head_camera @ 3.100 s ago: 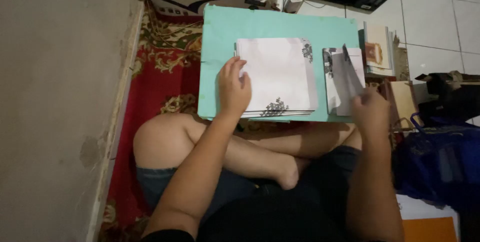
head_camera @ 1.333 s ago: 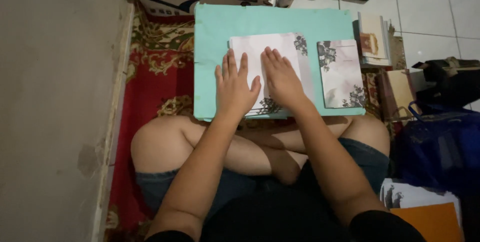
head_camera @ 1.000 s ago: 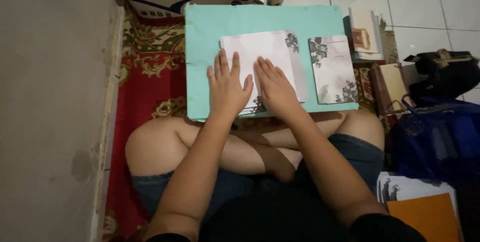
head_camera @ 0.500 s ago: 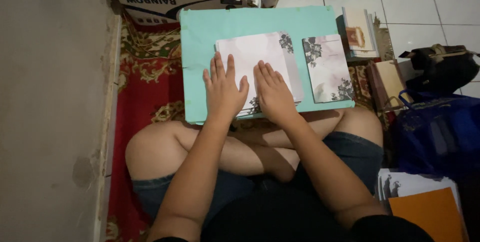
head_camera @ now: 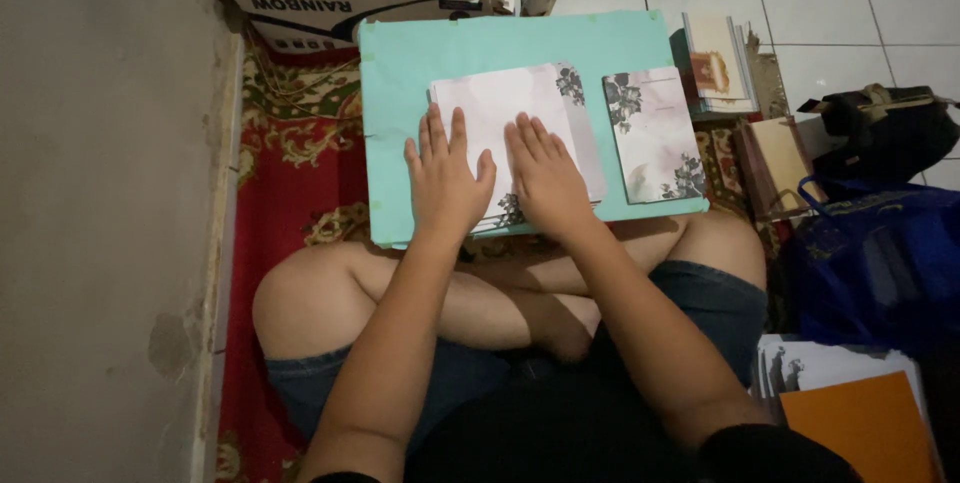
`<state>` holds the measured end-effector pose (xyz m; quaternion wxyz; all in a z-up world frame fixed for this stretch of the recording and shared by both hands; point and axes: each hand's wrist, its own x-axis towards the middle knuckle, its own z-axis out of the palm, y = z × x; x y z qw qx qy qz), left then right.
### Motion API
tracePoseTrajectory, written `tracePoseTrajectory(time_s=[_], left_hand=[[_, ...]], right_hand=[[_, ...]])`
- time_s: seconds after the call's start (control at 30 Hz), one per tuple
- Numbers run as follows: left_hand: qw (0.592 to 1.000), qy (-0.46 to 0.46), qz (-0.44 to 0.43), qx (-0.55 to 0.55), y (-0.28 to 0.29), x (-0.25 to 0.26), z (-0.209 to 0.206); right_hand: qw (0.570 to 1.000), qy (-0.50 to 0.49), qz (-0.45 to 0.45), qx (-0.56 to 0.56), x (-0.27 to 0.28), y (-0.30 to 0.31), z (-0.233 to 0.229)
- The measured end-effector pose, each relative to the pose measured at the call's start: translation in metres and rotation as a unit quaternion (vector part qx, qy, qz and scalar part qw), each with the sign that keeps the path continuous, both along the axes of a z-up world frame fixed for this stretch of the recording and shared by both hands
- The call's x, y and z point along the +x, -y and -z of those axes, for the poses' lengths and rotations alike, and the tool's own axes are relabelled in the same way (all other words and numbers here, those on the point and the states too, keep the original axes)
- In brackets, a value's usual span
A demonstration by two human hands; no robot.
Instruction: The person sits on the floor and folds sheets of patterned paper in half using both hands. They repeatedly smooth the crease with their palms and then place the folded sheet onto a growing stack on the right side of a light blue board.
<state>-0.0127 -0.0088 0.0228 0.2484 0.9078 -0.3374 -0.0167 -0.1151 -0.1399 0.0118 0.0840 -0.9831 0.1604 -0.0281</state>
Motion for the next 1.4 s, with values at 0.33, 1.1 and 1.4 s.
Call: tracePoseTrajectory(time_s=[0.33, 1.1, 1.4], left_hand=[[1.000, 0.014, 0.007, -0.006, -0.001, 0.000, 0.003], [1.000, 0.023, 0.002, -0.001, 0.000, 0.000, 0.008], [0.999, 0.041, -0.001, 0.003, 0.001, -0.001, 0.010]], right_hand=[[0.999, 0.007, 0.017, 0.045, 0.032, 0.021, 0.002], [0.995, 0.024, -0.087, 0.035, 0.056, 0.041, -0.010], [0.997, -0.011, -0.075, -0.009, -0.017, -0.005, -0.006]])
